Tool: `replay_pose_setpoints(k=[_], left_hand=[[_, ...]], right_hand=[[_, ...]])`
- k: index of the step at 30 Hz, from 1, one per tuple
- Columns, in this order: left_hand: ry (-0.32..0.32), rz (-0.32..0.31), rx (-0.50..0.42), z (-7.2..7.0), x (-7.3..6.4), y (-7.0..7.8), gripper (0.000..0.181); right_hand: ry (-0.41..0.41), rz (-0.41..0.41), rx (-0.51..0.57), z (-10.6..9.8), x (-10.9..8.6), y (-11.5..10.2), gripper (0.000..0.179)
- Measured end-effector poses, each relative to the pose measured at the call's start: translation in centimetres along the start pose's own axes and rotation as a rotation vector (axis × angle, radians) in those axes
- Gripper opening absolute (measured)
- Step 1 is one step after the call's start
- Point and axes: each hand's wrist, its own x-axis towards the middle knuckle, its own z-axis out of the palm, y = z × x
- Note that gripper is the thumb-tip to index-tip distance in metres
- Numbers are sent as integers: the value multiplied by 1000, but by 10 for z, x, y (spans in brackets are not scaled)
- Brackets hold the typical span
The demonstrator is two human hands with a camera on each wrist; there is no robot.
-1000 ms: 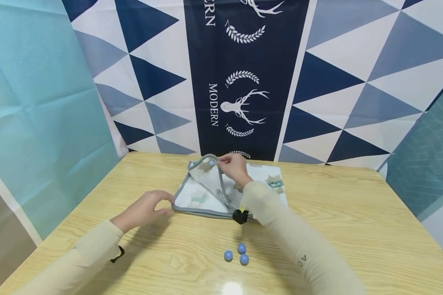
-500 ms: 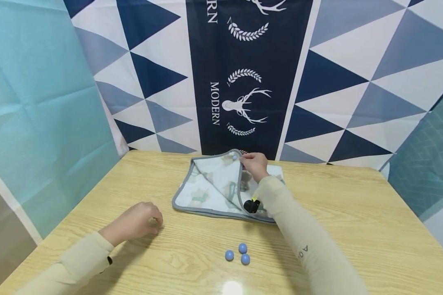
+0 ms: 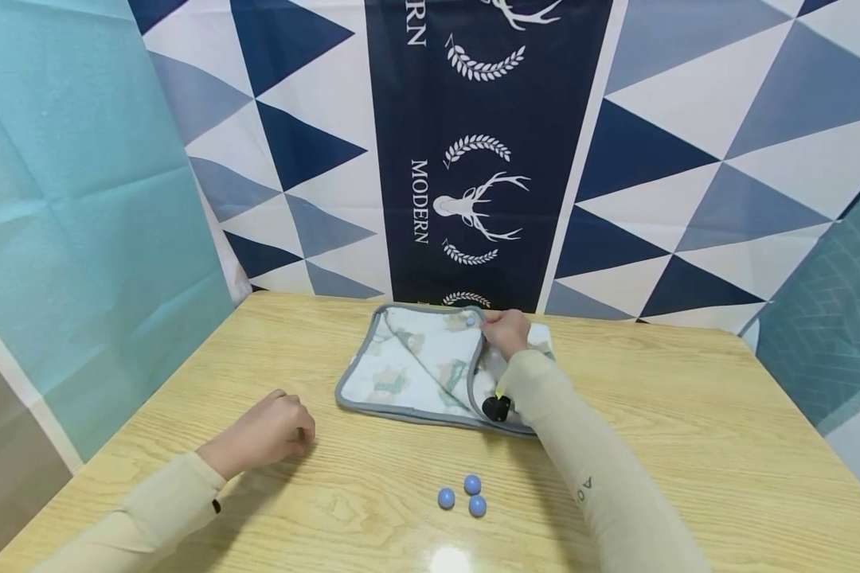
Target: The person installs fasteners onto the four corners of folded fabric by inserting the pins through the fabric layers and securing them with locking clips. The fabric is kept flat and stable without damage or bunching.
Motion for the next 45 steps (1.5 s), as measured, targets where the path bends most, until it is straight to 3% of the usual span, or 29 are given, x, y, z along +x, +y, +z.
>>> replay_pose_setpoints(k=[8, 14, 20, 27, 31, 37, 45], left_hand=[[-25, 17, -3, -1, -1, -2, 24], [-12, 19, -22, -1, -2, -2, 24], [67, 53, -37, -3, 1, -2, 23], [125, 67, -117, -2, 5, -2, 21], [150, 61, -156, -3, 7, -4, 17], [171, 62, -166, -4, 10, -5, 14], [182, 47, -197, -2, 13, -5, 14]], right_hand=[[39, -31, -29, 1, -4, 3, 29], [141, -279, -77, 11, -18, -10, 26], [12, -518, -109, 35, -44, -40, 21], [-200, -859, -293, 71, -85, -62, 16], [-335, -1005, -360, 86, -104, -65, 17], [-455, -1056, -381, 101, -115, -60, 20], [-500, -1035, -404, 110, -116, -54, 22]])
